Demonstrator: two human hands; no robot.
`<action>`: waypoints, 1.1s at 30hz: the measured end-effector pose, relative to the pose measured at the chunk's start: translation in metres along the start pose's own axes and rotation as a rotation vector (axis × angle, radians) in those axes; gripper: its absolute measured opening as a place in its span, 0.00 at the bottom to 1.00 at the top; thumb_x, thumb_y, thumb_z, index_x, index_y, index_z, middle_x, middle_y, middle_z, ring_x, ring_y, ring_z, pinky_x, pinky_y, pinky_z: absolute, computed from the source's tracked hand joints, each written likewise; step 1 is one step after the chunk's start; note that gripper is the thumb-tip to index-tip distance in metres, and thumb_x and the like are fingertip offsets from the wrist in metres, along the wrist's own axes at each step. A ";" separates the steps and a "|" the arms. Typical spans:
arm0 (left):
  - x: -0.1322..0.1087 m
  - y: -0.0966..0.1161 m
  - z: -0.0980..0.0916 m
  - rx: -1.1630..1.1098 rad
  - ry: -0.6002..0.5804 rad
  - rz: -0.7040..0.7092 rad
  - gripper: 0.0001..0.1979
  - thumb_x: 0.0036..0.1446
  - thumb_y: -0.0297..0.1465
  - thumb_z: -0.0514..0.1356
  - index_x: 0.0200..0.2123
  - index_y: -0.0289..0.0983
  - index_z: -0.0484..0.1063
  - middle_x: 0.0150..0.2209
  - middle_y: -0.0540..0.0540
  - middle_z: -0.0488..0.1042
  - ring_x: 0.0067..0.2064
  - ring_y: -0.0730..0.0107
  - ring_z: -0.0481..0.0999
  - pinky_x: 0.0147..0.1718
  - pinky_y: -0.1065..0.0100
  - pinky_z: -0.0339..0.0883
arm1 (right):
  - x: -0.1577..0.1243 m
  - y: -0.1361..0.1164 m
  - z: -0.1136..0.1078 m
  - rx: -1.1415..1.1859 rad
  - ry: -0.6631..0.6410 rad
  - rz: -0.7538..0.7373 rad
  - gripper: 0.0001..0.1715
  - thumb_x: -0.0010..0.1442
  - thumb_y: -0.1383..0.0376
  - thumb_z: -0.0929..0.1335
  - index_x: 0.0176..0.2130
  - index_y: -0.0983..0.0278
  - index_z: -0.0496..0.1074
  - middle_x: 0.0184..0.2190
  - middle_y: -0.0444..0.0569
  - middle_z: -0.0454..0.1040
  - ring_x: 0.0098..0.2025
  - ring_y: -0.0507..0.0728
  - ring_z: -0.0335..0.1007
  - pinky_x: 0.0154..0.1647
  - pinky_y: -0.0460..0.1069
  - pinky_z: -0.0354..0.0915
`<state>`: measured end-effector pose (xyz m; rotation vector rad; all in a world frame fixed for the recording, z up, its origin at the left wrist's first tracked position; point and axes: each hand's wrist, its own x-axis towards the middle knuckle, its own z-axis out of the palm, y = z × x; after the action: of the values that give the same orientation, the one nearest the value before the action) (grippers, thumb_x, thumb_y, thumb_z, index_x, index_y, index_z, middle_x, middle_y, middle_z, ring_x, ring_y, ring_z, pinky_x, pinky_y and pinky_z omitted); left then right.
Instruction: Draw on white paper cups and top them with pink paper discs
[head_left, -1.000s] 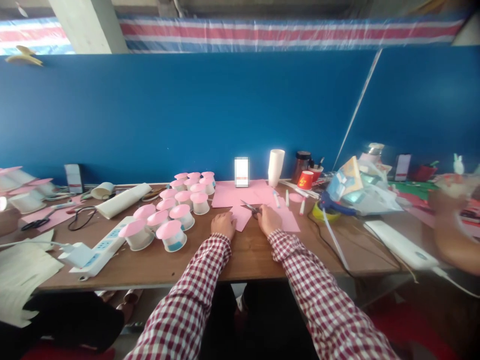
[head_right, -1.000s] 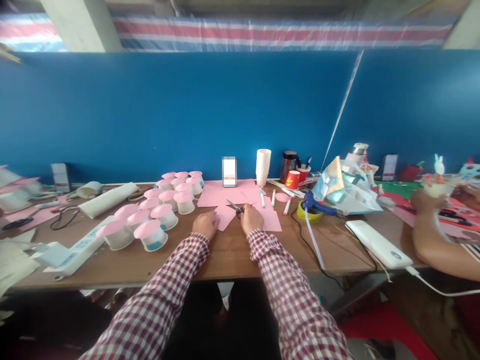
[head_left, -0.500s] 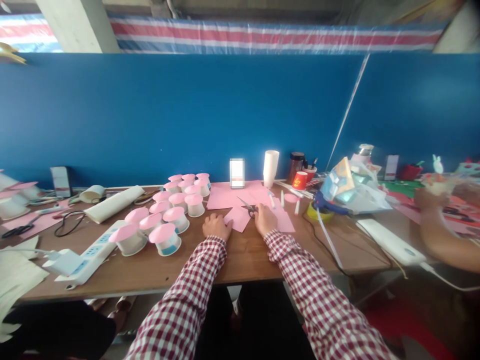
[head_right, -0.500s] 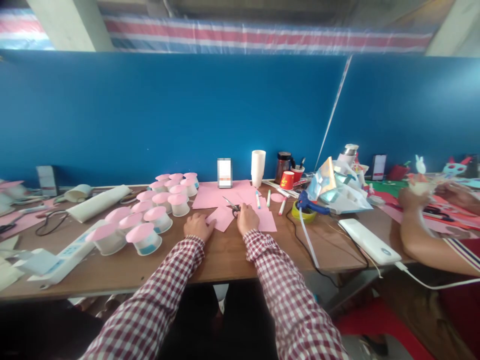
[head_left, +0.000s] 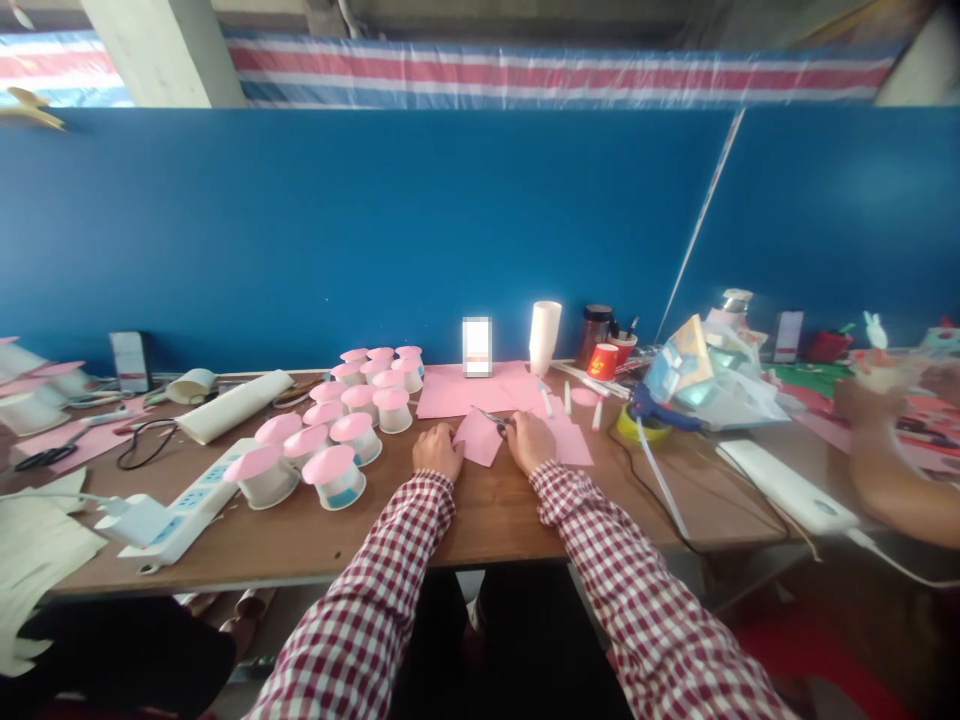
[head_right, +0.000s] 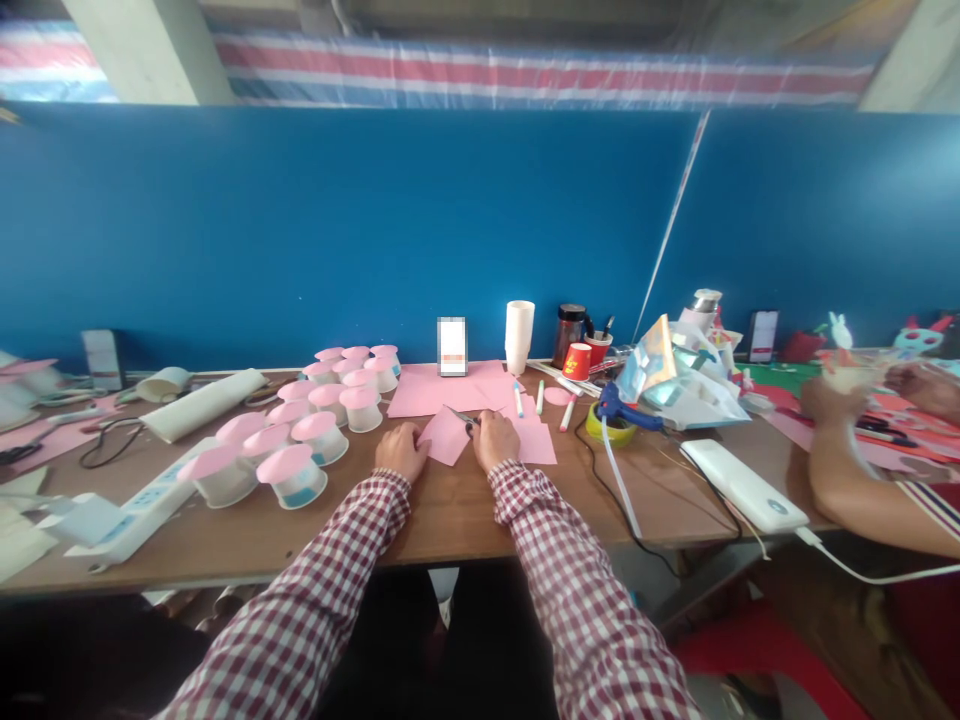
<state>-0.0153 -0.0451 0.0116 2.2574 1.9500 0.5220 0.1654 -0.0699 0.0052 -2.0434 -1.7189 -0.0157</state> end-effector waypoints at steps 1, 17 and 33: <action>0.000 0.000 0.000 -0.006 -0.001 0.009 0.12 0.57 0.35 0.55 0.42 0.38 0.69 0.43 0.42 0.75 0.47 0.58 0.71 0.45 0.62 0.62 | 0.000 0.000 0.000 -0.001 0.000 -0.008 0.11 0.64 0.61 0.62 0.43 0.64 0.69 0.43 0.53 0.73 0.46 0.56 0.68 0.43 0.48 0.59; -0.001 -0.003 0.002 -0.133 0.100 -0.036 0.17 0.56 0.29 0.53 0.48 0.39 0.69 0.45 0.43 0.76 0.48 0.59 0.72 0.46 0.63 0.64 | -0.001 -0.001 -0.002 -0.004 -0.014 0.078 0.12 0.61 0.61 0.65 0.45 0.62 0.68 0.40 0.50 0.75 0.43 0.56 0.71 0.38 0.47 0.60; 0.001 -0.013 0.006 -0.442 0.275 -0.087 0.16 0.59 0.30 0.50 0.49 0.37 0.69 0.50 0.43 0.74 0.51 0.64 0.72 0.51 0.67 0.64 | -0.003 -0.003 -0.012 -0.008 -0.009 0.145 0.11 0.62 0.61 0.63 0.41 0.63 0.70 0.40 0.51 0.74 0.41 0.56 0.70 0.36 0.47 0.59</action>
<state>-0.0253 -0.0411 0.0026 1.8956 1.8014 1.1728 0.1651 -0.0761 0.0159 -2.1722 -1.5745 0.0331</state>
